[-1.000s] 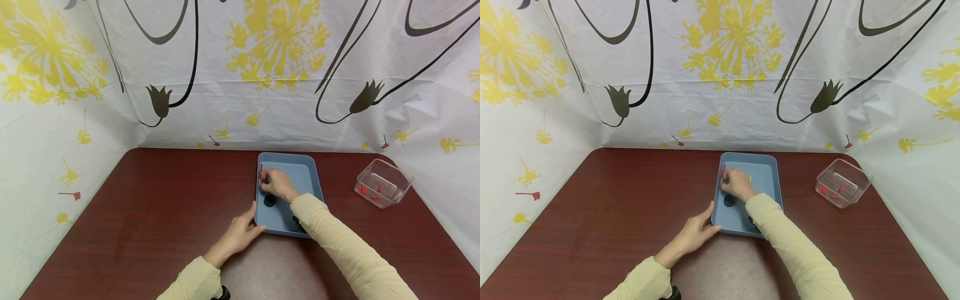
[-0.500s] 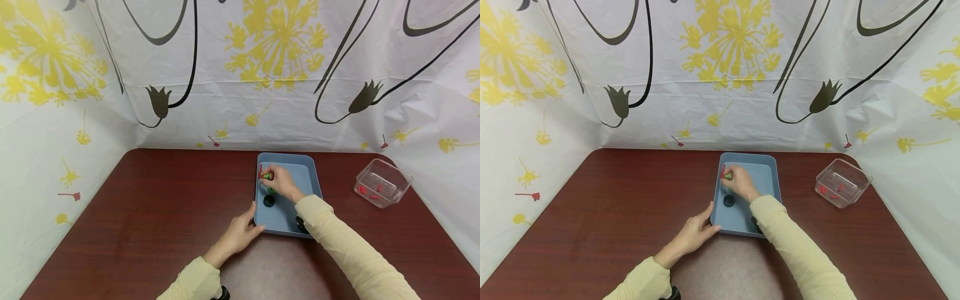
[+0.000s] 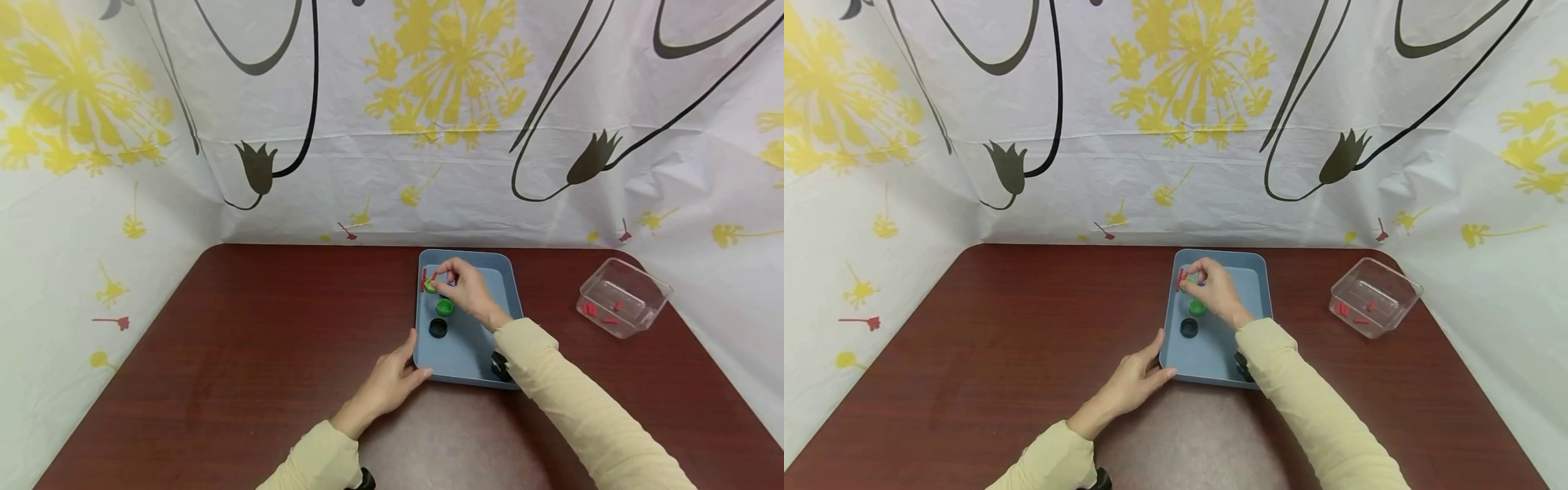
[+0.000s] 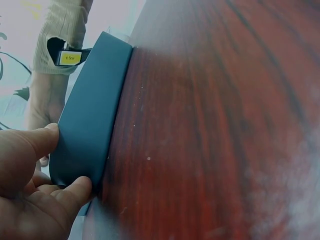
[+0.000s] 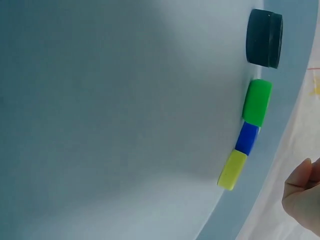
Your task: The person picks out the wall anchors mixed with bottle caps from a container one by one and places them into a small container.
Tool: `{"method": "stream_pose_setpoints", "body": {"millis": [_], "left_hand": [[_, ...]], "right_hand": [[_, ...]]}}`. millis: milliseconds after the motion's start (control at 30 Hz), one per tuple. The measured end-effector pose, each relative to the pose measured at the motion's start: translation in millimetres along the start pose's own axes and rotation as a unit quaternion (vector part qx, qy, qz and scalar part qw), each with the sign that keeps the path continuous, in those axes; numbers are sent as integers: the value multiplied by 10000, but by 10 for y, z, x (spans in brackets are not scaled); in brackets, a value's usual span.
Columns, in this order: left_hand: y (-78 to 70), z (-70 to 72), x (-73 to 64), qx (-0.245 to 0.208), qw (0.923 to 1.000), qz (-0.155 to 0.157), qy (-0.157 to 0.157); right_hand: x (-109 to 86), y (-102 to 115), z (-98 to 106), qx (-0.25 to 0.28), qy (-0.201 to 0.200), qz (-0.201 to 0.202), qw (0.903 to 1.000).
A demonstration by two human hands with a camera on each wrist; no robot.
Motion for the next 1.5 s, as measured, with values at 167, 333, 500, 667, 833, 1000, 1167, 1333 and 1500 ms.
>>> {"method": "stream_pose_setpoints", "body": {"millis": [167, 333, 500, 667, 833, 1000, 1167, 1333, 1500], "left_hand": [[-7, 0, -5, -56, 10000, -12, -3], [-5, -3, -7, -57, 10000, -8, -10], [5, -5, -8, -18, 10000, 18, -9], [9, -4, -5, 40, 10000, 9, -34], [3, -3, -3, 56, 10000, -14, -56], [-7, -2, -8, 75, 9999, -41, -53], [-11, -2, -15, 71, 9999, -117, -36], [-11, -3, -21, 52, 9998, -165, -27], [-13, 8, -16, 60, 9998, -190, -42]], "right_hand": [[0, 16, 97, 208, -175, 27, 9996], [2, 11, 264, 207, -358, -30, 9991], [13, -50, 472, -34, -701, -104, 9975], [17, -130, 671, 32, -1107, -336, 9933], [21, -167, 857, 405, -1537, -547, 9858], [17, -201, 1077, 489, -1926, -557, 9785], [-56, -339, 1344, 320, -2431, -823, 9660], [-227, -580, 1671, -167, -2932, -1180, 9486], [-417, -822, 2002, -1197, -3080, -1356, 9340]]}}
Point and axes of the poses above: each hand's wrist, its own x-axis towards the middle knuckle, its own z-axis out of the back of the hand, y = z × x, the point moved 5 cm from there along x, towards the middle knuckle, and after that the axes turned 9 degrees about -y, right-handed, at the moved point
